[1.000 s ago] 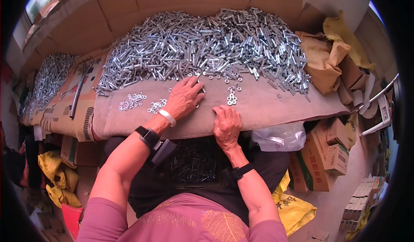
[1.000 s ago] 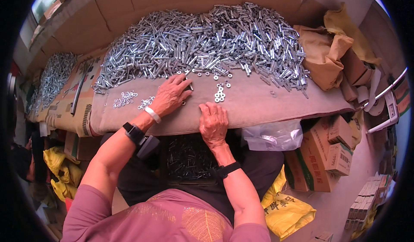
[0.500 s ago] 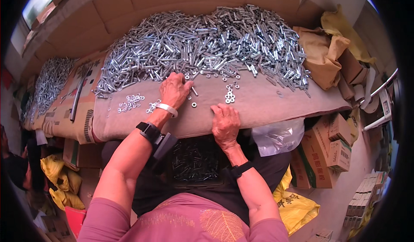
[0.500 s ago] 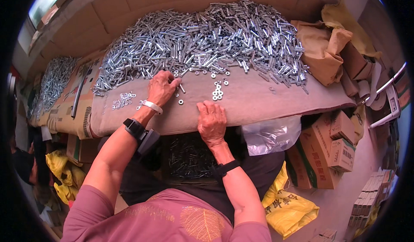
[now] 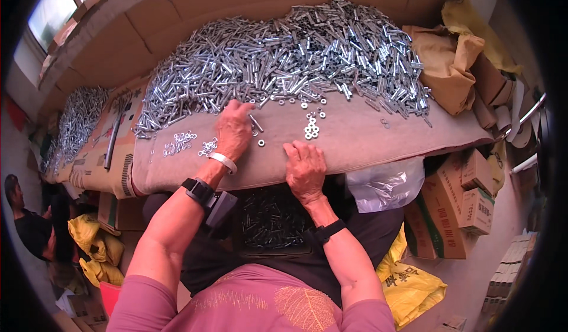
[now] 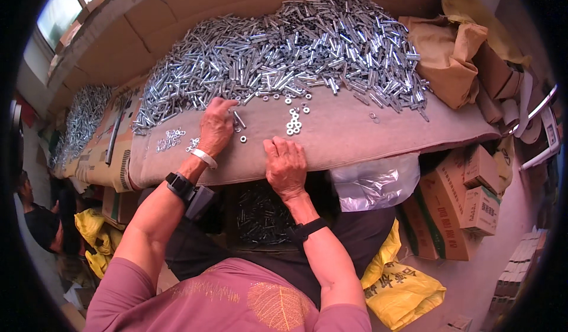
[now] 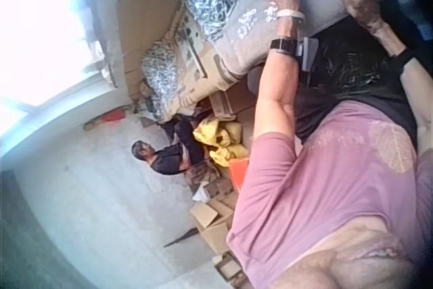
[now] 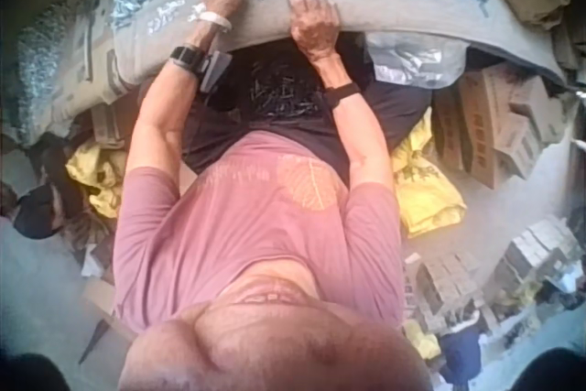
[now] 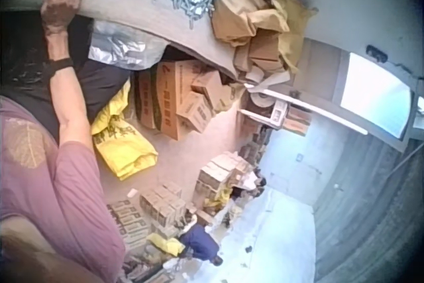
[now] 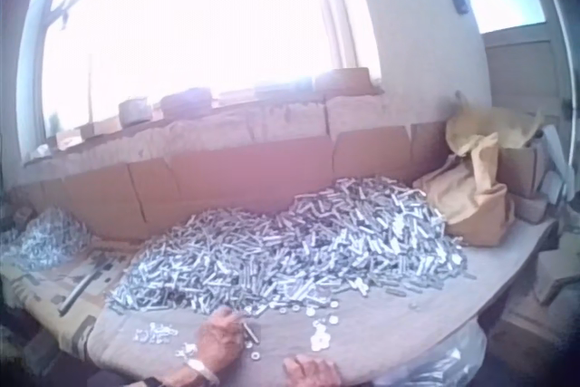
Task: The recorder is assembling bolts by threading washers onto them.
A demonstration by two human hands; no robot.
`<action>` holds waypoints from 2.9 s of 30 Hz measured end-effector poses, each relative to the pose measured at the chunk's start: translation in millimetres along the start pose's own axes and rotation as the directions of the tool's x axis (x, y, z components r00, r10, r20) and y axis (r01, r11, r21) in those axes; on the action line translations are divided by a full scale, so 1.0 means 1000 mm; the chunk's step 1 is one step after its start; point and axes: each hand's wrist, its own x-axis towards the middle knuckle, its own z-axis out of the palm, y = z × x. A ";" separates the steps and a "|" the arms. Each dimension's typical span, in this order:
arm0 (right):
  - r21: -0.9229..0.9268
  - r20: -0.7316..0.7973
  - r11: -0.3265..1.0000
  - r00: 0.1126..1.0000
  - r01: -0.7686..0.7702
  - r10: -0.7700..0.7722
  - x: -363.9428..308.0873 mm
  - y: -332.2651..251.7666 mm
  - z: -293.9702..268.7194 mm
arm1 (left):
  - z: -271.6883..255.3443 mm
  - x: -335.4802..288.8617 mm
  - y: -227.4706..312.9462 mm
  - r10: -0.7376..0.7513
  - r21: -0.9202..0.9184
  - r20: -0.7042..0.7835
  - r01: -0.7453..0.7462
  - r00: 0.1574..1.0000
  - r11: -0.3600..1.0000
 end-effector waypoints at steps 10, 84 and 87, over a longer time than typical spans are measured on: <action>0.007 -0.008 1.000 1.000 0.003 -0.003 -0.002 0.000 0.002 | -0.018 0.021 -0.014 0.346 0.050 0.462 -0.413 0.817 0.909; -0.060 -0.106 0.954 0.952 -0.295 0.288 0.024 0.108 -0.048 | 0.068 0.064 0.078 0.466 -0.433 0.320 -0.310 0.825 0.846; -0.047 -0.100 0.953 0.950 -0.300 0.294 0.023 0.108 -0.051 | 0.052 0.049 0.076 0.424 -0.455 0.227 -0.289 0.877 0.842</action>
